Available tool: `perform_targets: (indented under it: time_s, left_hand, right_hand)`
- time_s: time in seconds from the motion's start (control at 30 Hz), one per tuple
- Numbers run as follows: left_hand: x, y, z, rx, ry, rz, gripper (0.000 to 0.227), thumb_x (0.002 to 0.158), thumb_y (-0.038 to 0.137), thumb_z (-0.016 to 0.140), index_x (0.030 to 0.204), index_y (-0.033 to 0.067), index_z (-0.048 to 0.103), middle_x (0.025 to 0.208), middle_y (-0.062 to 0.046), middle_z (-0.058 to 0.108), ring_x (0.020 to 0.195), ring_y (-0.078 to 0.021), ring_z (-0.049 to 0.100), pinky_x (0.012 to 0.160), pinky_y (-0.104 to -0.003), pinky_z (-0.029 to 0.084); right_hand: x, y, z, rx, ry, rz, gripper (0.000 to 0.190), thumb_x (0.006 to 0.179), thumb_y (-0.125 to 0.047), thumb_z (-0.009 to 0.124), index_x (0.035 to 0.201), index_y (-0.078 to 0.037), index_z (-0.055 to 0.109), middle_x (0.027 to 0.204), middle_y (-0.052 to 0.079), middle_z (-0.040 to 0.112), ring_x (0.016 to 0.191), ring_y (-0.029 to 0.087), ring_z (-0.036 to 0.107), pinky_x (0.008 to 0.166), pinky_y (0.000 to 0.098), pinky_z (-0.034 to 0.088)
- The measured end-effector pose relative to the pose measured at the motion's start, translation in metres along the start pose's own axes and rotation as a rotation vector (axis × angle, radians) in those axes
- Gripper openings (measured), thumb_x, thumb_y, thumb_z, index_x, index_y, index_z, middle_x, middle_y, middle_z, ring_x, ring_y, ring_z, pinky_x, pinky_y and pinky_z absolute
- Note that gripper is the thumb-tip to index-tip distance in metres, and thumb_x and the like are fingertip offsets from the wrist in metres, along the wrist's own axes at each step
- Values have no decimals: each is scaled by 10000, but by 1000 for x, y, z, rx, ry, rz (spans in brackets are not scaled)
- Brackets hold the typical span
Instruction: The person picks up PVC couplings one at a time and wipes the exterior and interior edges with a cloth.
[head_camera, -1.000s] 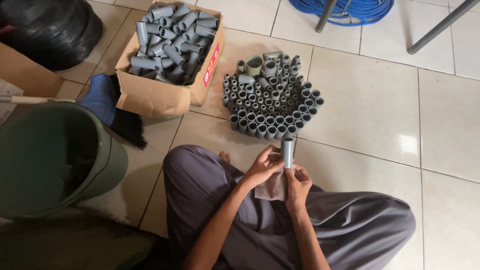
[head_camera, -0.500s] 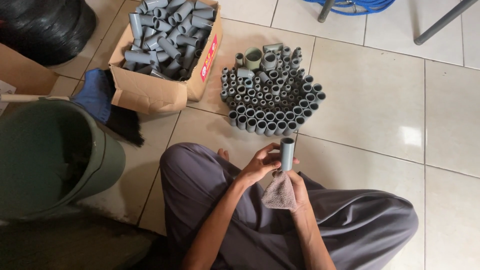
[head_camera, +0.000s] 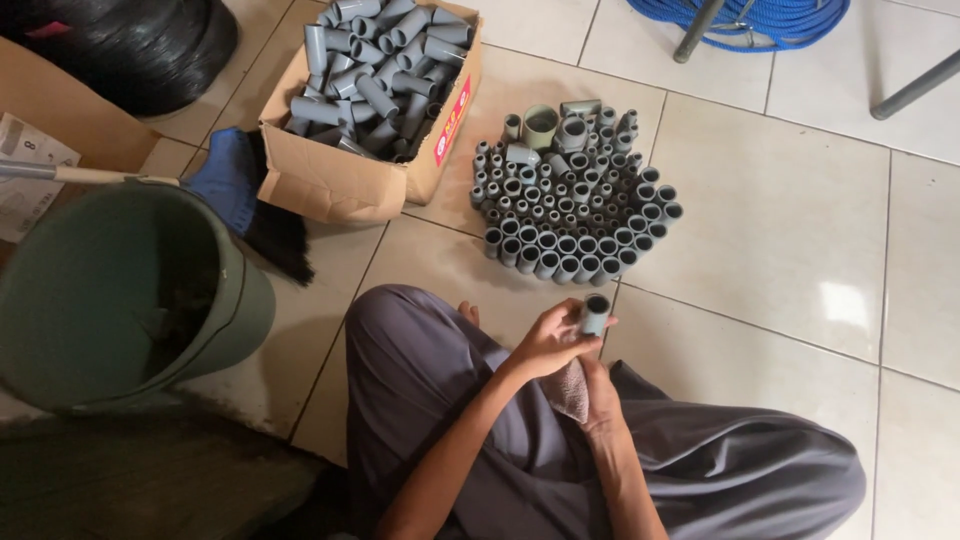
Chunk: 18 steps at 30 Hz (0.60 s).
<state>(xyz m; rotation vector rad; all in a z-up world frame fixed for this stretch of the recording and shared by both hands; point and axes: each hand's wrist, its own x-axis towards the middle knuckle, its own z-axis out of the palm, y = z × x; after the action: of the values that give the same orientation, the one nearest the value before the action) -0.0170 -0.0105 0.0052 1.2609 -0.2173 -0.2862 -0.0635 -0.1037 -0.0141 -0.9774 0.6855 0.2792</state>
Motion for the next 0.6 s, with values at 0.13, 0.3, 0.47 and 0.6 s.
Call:
perform_targets:
  time_s: [0.13,0.3,0.47,0.6]
  left_hand:
    - [0,37,-8,-65,-61,51,382,982,229,714,1252,40,522,1214,-183,684,1206,-316,624,1064,-537,482]
    - [20,23,-52,305,255,377,439,857,184,847,1225,93,625,1165,-74,671,1099,-228,654,904,-408,567]
    - [47,96,-107,652,366,440,458,781,214,890,1108,20,636,978,-169,657,937,-363,658,765,-457,567]
    - [83,116,-171,1111,299,197,482,741,199,892,1121,27,651,954,-165,681,901,-379,697,820,-515,560]
  right_hand:
    - [-11,-2,20,103,-45,162,275,912,-259,679,988,-3,744,849,190,725,762,213,657,769,433,563]
    - [-20,-36,16,-104,-63,-101,331,785,-199,785,1030,16,725,851,235,737,723,281,729,657,403,583]
    - [2,-22,-7,-41,-58,-274,346,792,-85,754,1116,11,680,964,253,724,759,306,733,674,396,588]
    - [5,-19,-2,0,-86,-356,421,791,86,723,1140,-29,517,974,249,682,730,343,741,616,439,626]
